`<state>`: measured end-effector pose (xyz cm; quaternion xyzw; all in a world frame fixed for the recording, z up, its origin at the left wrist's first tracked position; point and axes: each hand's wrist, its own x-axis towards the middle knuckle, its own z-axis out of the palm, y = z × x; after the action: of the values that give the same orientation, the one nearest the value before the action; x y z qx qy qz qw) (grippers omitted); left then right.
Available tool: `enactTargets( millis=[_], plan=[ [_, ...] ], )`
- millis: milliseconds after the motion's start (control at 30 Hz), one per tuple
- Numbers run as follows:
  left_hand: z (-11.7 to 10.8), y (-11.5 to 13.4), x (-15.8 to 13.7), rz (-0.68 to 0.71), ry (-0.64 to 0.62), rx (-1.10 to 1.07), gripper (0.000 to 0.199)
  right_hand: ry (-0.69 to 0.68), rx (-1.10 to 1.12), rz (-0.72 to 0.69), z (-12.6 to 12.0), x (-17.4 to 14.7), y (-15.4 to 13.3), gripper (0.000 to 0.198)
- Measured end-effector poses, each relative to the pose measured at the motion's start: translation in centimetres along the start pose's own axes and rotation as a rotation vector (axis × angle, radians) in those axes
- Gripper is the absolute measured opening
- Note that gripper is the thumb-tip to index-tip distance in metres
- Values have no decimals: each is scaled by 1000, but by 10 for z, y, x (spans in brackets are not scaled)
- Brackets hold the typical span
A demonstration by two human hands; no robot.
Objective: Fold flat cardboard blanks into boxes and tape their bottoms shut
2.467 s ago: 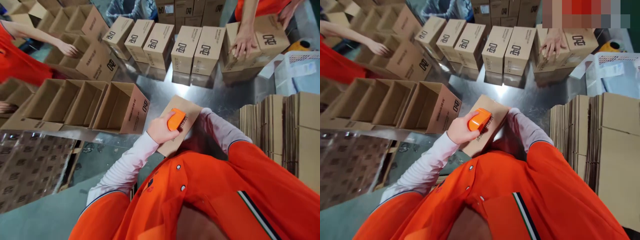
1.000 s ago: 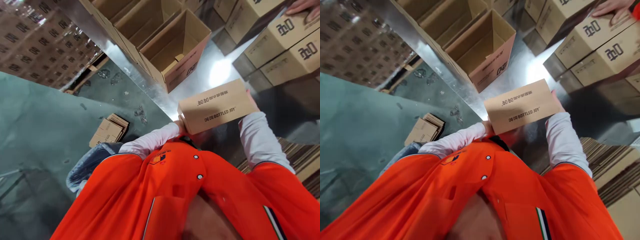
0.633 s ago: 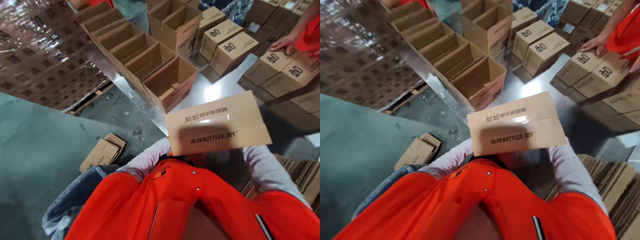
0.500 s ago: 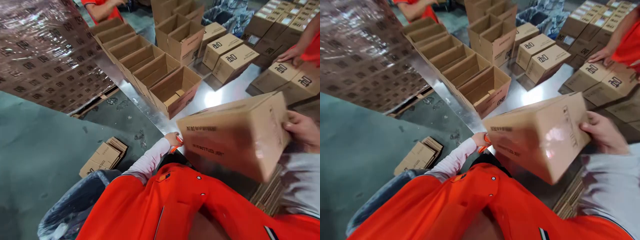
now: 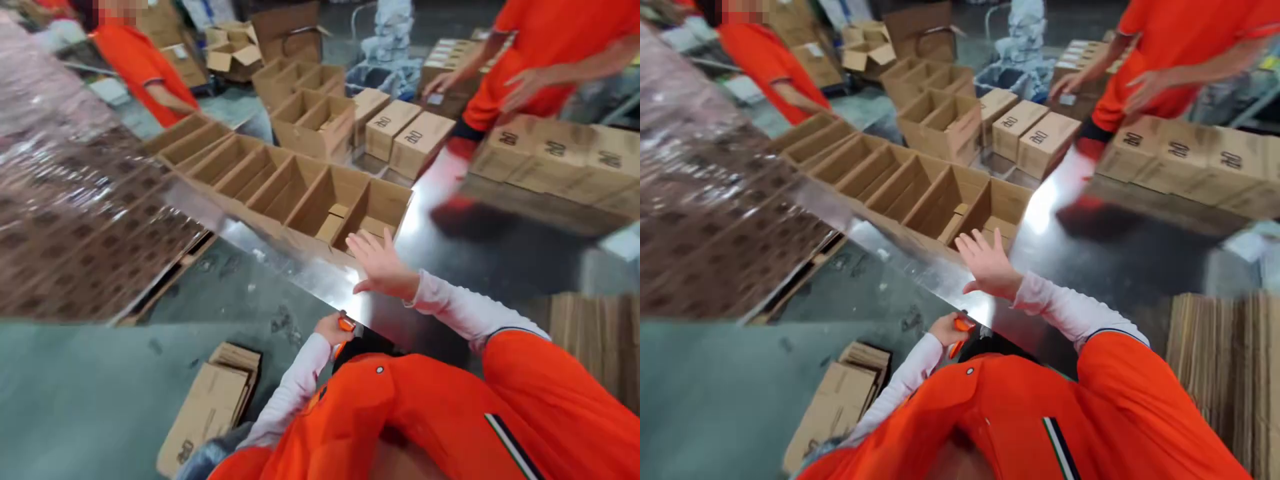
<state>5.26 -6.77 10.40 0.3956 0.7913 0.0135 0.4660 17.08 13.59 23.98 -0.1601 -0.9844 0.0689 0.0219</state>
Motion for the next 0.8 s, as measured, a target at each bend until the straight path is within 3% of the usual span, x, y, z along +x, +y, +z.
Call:
enactTargets(
  millis=[67,100,167,267,333,433,500,600,733,800],
  plan=[
    [-2,6,3,51,-55,87,66,49,81,79,-10,-50,30,83],
    [-2,11,5,90,-88,146,67,60,104,205,-18,-86,47,71],
    [2,27,10,187,-145,216,63,83,90,621,-38,-172,84,55],
    [15,65,19,330,-221,178,51,114,2,1385,-76,-328,129,44],
    [31,104,21,414,-256,200,52,119,-25,1742,-95,-435,145,46],
    [65,173,9,556,-261,409,65,120,-7,2102,-99,-566,148,80],
    [90,216,-6,645,-270,492,70,101,71,2234,-86,-624,143,103],
    [122,263,-26,746,-307,439,67,73,209,2281,-60,-673,134,107],
    [147,280,-38,762,-295,349,68,-5,223,2320,-42,-699,124,105],
    [151,276,-39,753,-274,343,69,-32,124,2291,-41,-705,121,91]
  ],
)
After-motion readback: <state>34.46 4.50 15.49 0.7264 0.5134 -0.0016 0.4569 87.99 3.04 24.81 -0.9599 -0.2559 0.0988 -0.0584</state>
